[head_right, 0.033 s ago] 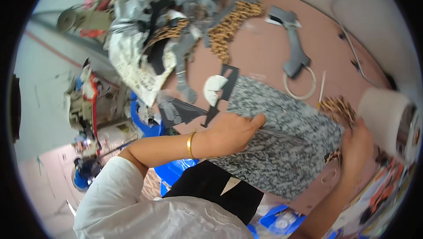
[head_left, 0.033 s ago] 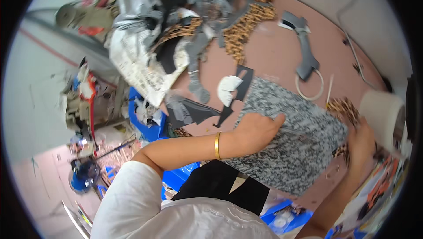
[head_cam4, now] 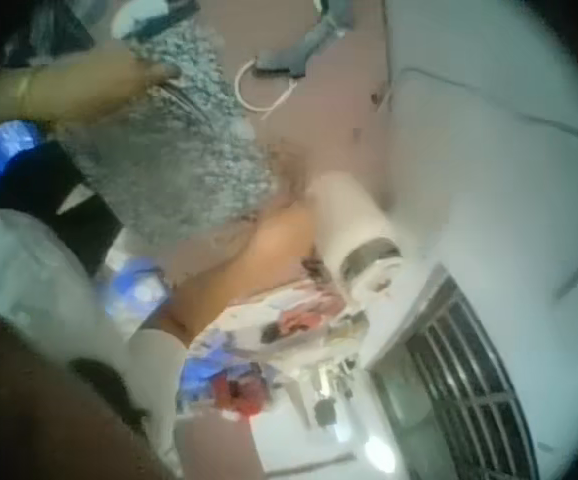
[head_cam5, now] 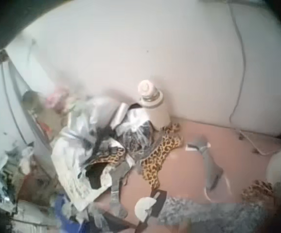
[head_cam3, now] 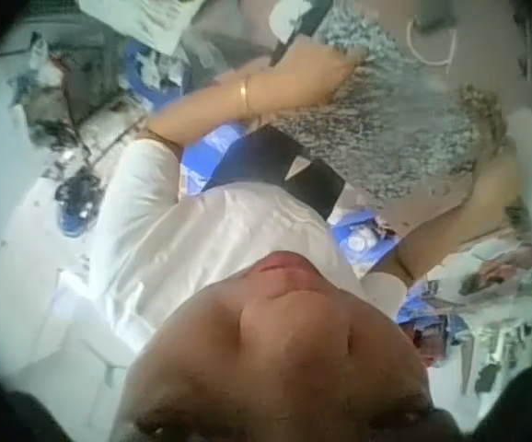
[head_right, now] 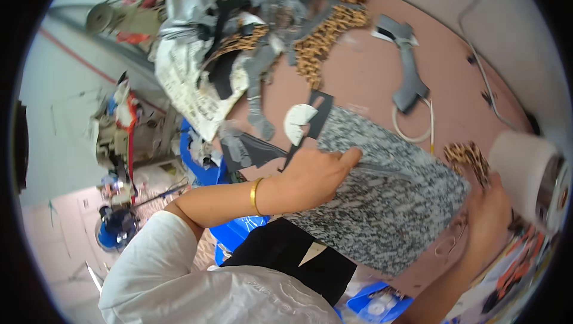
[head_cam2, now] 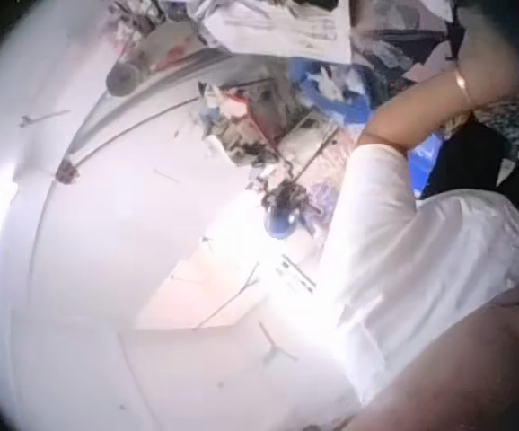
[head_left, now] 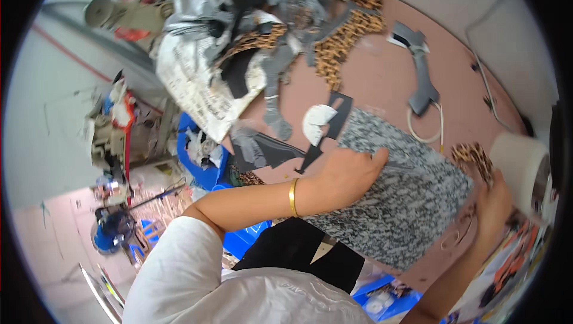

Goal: The person is tracing shoe patterns onto fabric and organizing shoe component materials in a manufacturing setting.

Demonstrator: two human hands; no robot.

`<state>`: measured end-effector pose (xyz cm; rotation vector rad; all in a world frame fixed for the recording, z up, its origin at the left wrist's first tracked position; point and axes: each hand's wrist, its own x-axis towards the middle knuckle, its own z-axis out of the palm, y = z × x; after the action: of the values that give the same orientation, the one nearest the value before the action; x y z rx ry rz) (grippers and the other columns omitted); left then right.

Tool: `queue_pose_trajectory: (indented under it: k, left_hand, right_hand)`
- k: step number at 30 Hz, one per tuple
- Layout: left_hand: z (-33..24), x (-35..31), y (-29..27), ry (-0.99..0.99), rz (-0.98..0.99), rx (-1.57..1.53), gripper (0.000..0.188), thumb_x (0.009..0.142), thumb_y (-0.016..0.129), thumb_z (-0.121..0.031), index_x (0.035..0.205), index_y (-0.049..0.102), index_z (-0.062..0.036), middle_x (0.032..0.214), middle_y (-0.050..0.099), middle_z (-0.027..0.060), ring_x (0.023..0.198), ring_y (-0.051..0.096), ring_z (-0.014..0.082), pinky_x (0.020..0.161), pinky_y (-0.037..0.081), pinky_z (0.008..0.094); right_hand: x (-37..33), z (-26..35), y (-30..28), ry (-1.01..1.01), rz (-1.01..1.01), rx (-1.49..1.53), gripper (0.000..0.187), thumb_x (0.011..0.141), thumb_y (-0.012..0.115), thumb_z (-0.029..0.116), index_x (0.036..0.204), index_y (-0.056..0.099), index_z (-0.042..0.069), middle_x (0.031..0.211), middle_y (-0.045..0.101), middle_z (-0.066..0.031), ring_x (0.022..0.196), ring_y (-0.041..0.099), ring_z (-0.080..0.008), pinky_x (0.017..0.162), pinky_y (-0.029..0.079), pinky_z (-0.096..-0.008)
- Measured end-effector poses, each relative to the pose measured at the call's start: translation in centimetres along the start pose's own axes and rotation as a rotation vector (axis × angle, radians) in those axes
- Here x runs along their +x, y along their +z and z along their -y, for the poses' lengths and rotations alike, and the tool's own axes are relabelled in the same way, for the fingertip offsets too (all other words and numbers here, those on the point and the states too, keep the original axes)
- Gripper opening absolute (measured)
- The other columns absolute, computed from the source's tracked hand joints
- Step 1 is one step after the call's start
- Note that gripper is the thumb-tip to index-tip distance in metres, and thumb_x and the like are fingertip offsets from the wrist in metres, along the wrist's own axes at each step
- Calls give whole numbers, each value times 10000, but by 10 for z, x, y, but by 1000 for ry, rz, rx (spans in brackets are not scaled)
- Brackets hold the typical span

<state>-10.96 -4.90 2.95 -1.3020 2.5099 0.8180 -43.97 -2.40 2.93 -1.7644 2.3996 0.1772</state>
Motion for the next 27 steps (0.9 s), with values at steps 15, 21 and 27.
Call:
queue_pose_trajectory:
  k: [15, 21, 27]
  left_hand:
    - [-5, -48, 63, -237, -532, 77, 520, 739, 649, -186, 1204, 523, 11, 1049, 596, 142, 864, 575, 274, 748, 467, 393]
    - [113, -134, 31, -671, -619, -143, 269, 743, 670, -193, 990, 648, -87, 904, 644, 127, 850, 603, 325, 745, 481, 434]
    - [277, -201, 28, -921, -955, -79, 130, 793, 618, -150, 862, 690, -67, 845, 643, 140, 844, 596, 344, 745, 475, 433]
  right_hand:
    - [-64, 28, 72, -553, -85, 122, 413, 759, 533, -65, 1147, 597, 61, 1196, 527, -189, 1032, 514, -368, 858, 409, -462]
    - [-66, 69, 69, -625, -30, 393, 307, 834, 526, -47, 1129, 587, 13, 999, 610, -149, 898, 566, -308, 755, 452, -393]
    - [-54, 211, 26, -855, 67, 608, 230, 855, 536, -35, 1069, 610, 1, 883, 634, -116, 764, 586, -283, 674, 461, -357]
